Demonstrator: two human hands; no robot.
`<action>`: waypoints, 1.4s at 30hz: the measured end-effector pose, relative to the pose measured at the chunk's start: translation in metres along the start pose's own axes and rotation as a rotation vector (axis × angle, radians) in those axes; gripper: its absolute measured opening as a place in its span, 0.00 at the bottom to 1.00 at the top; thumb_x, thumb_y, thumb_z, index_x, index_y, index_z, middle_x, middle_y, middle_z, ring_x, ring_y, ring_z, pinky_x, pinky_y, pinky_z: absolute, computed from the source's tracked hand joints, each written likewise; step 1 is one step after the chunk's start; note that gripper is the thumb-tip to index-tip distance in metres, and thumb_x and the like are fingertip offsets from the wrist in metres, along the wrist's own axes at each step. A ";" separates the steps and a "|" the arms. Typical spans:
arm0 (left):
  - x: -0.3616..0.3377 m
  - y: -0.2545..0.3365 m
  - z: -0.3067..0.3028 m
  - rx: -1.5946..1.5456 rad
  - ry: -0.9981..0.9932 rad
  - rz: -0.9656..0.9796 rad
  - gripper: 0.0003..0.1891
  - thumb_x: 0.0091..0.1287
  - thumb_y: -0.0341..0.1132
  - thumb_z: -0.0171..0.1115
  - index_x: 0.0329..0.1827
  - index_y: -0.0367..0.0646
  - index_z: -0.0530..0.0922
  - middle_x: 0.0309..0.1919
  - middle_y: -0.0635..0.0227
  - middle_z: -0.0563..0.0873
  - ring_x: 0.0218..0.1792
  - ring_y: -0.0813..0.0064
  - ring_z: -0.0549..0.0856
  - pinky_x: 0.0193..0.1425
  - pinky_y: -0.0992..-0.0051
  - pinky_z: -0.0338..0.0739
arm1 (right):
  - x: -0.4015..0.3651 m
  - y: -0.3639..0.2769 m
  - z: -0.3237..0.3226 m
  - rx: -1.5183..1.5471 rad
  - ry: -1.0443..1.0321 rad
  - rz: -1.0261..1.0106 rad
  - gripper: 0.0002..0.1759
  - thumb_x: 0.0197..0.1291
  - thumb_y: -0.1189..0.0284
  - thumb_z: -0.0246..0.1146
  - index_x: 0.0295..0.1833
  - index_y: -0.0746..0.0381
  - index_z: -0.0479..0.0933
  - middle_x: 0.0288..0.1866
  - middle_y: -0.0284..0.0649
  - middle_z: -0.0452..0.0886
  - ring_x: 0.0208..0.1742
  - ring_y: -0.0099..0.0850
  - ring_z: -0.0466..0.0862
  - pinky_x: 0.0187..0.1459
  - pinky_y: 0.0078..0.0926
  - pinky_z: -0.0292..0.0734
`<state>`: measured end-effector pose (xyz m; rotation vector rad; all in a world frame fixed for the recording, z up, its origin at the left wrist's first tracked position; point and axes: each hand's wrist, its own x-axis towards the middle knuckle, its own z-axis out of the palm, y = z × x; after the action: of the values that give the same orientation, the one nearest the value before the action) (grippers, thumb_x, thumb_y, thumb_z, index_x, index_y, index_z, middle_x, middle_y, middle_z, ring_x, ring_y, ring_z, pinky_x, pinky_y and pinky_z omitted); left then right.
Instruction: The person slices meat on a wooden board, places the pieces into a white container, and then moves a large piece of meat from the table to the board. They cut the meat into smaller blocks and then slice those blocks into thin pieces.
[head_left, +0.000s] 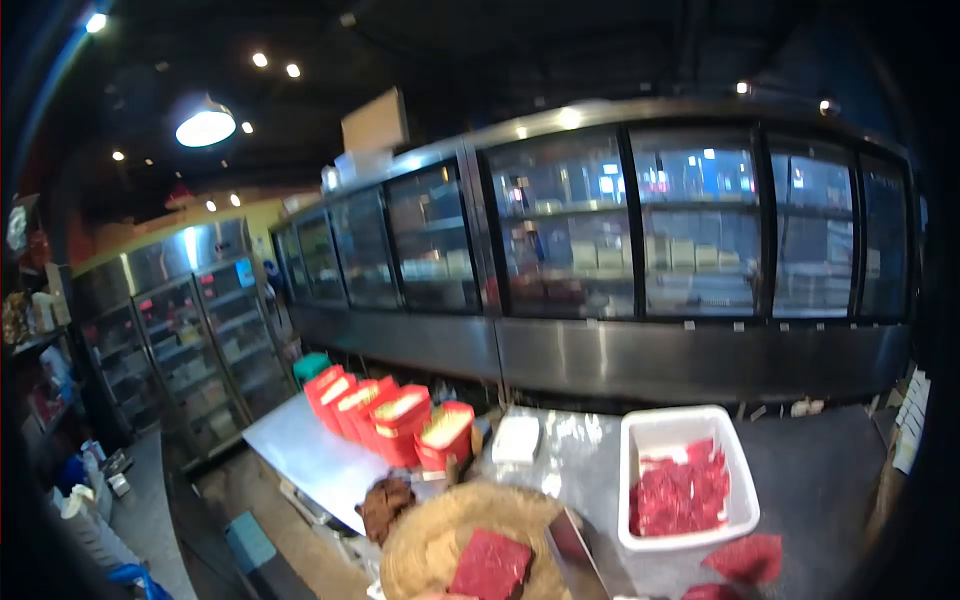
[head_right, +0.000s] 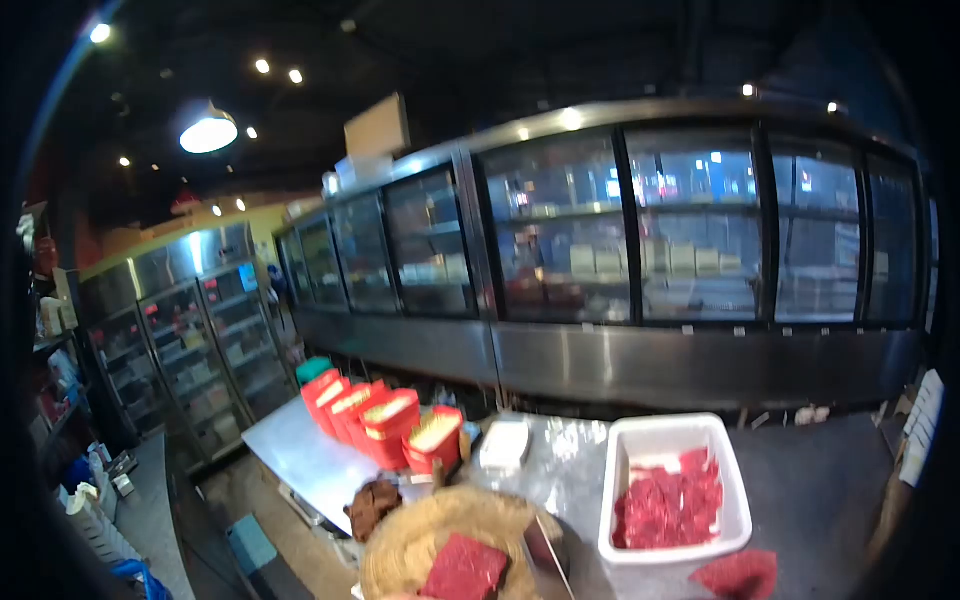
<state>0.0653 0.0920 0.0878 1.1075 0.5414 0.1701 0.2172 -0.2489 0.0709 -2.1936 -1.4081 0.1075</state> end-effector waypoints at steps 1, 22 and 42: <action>-0.013 -0.024 0.001 -0.041 0.010 -0.040 0.32 0.58 0.31 0.75 0.68 0.41 0.74 0.57 0.63 0.85 0.58 0.66 0.83 0.66 0.63 0.76 | -0.003 0.025 0.027 -0.339 0.053 -0.294 0.11 0.66 0.63 0.59 0.37 0.57 0.82 0.34 0.47 0.80 0.36 0.45 0.81 0.37 0.43 0.77; -0.052 -0.087 0.003 -0.446 0.113 -0.145 0.33 0.54 0.16 0.71 0.65 0.38 0.73 0.57 0.62 0.84 0.58 0.65 0.84 0.65 0.64 0.77 | 0.011 -0.010 -0.003 0.279 -0.152 0.522 0.13 0.59 0.69 0.66 0.31 0.69 0.73 0.26 0.57 0.80 0.32 0.58 0.82 0.34 0.52 0.75; -0.071 -0.048 0.062 0.895 0.387 0.324 0.28 0.50 0.24 0.77 0.56 0.34 0.79 0.38 0.54 0.89 0.42 0.65 0.90 0.50 0.71 0.82 | 0.018 -0.024 -0.010 0.228 -0.116 0.455 0.15 0.58 0.72 0.67 0.27 0.67 0.69 0.20 0.54 0.75 0.26 0.55 0.80 0.28 0.50 0.72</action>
<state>0.0288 -0.0075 0.0890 2.0596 0.8116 0.4569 0.2091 -0.2293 0.0942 -2.2981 -0.8764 0.5367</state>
